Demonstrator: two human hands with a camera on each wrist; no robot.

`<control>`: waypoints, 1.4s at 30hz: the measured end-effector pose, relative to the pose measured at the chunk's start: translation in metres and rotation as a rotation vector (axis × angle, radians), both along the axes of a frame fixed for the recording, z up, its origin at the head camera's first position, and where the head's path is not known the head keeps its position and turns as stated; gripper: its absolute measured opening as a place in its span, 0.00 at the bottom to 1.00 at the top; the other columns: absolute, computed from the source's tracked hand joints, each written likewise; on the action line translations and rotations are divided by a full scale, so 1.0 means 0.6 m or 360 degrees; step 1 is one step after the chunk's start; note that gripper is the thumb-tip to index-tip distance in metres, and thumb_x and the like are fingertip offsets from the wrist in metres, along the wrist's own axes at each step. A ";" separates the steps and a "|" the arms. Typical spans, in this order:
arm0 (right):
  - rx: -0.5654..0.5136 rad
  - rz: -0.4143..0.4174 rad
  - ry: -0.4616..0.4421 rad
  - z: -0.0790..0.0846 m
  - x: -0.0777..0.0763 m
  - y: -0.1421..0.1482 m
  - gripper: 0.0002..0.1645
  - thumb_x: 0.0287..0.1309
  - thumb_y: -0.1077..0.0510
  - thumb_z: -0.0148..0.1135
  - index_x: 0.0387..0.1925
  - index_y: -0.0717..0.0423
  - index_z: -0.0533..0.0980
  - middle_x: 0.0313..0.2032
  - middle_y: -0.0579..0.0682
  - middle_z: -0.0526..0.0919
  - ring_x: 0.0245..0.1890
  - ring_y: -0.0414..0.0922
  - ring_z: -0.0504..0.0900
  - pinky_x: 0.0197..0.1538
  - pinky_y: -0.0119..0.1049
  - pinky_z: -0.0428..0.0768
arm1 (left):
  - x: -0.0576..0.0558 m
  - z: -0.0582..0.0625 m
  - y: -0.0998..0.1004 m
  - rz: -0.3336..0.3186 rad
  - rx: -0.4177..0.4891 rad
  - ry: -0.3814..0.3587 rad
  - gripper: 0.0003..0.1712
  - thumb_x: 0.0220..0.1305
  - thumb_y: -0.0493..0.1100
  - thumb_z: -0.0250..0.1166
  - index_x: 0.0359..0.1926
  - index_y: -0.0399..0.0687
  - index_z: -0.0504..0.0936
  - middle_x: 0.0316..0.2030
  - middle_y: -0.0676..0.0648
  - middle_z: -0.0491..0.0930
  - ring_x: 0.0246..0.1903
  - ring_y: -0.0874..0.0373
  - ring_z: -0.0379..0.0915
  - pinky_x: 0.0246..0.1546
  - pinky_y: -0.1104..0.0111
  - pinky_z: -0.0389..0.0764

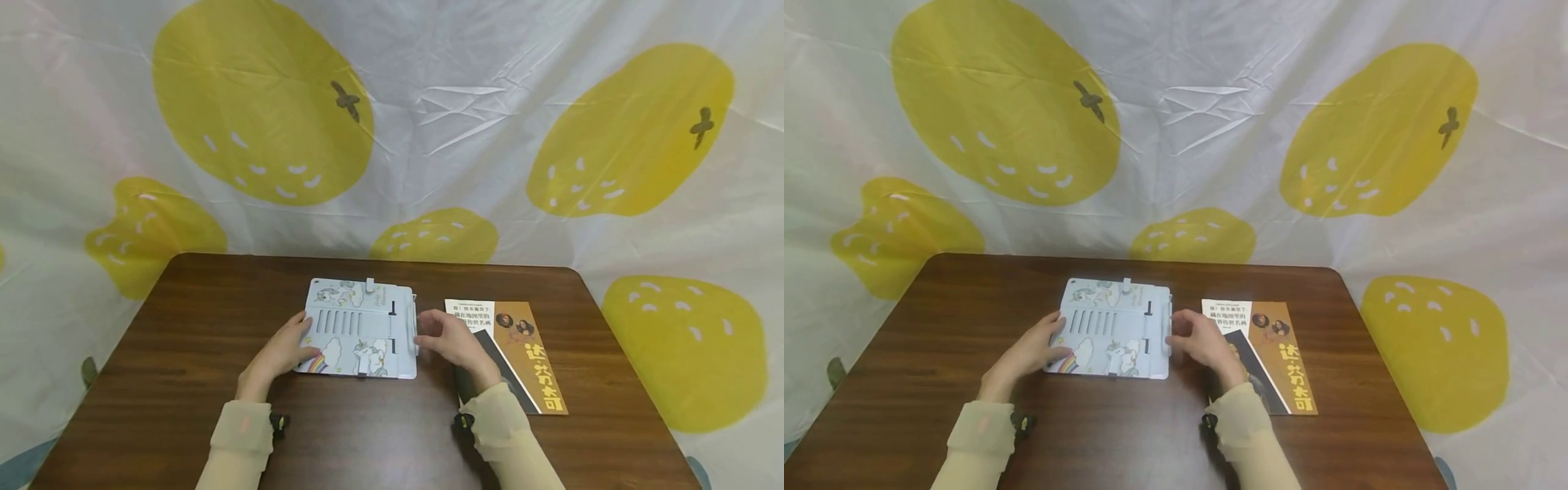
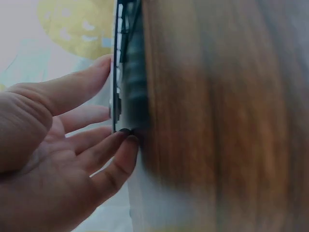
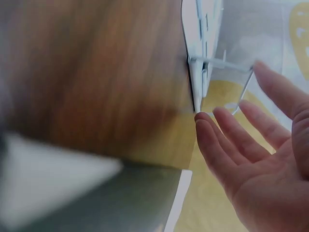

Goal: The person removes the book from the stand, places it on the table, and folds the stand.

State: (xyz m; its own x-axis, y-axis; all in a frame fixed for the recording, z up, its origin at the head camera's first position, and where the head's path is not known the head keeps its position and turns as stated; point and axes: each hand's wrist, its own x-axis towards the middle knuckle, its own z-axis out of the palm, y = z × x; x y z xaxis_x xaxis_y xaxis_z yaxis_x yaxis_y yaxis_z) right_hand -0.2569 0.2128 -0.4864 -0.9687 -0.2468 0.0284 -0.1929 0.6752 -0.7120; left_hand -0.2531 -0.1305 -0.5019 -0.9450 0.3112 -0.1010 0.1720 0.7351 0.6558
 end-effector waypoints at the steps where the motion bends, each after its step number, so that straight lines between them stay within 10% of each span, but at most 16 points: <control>1: 0.0013 0.0024 -0.0003 0.002 -0.004 0.002 0.28 0.52 0.56 0.73 0.54 0.60 0.77 0.45 0.54 0.83 0.45 0.49 0.81 0.48 0.47 0.78 | 0.000 0.000 -0.001 -0.0012 0.0003 -0.0010 0.40 0.64 0.39 0.67 0.68 0.23 0.59 0.71 0.26 0.49 0.70 0.34 0.46 0.68 0.46 0.52; 13: 0.0188 0.0210 -0.0090 0.024 -0.031 0.010 0.52 0.48 0.55 0.77 0.70 0.65 0.61 0.67 0.60 0.68 0.64 0.57 0.70 0.63 0.50 0.69 | 0.008 0.011 0.002 -0.0067 -0.0022 -0.0037 0.40 0.63 0.39 0.67 0.68 0.22 0.59 0.71 0.26 0.46 0.70 0.32 0.45 0.67 0.45 0.52; 42: 0.0409 0.0489 -0.0163 0.031 -0.077 -0.004 0.59 0.50 0.49 0.76 0.74 0.64 0.52 0.73 0.60 0.55 0.72 0.54 0.55 0.71 0.47 0.54 | 0.032 0.021 0.013 -0.0132 -0.0096 0.0027 0.38 0.57 0.35 0.71 0.63 0.19 0.65 0.68 0.22 0.51 0.68 0.30 0.50 0.66 0.46 0.56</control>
State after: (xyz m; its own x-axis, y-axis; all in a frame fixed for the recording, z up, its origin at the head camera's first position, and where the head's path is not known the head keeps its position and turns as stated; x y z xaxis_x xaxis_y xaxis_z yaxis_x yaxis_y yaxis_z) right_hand -0.3032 0.2104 -0.4676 -0.8433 -0.5117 -0.1645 -0.3502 0.7553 -0.5540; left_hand -0.2338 -0.1230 -0.4894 -0.9178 0.3825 -0.1063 0.2447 0.7560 0.6071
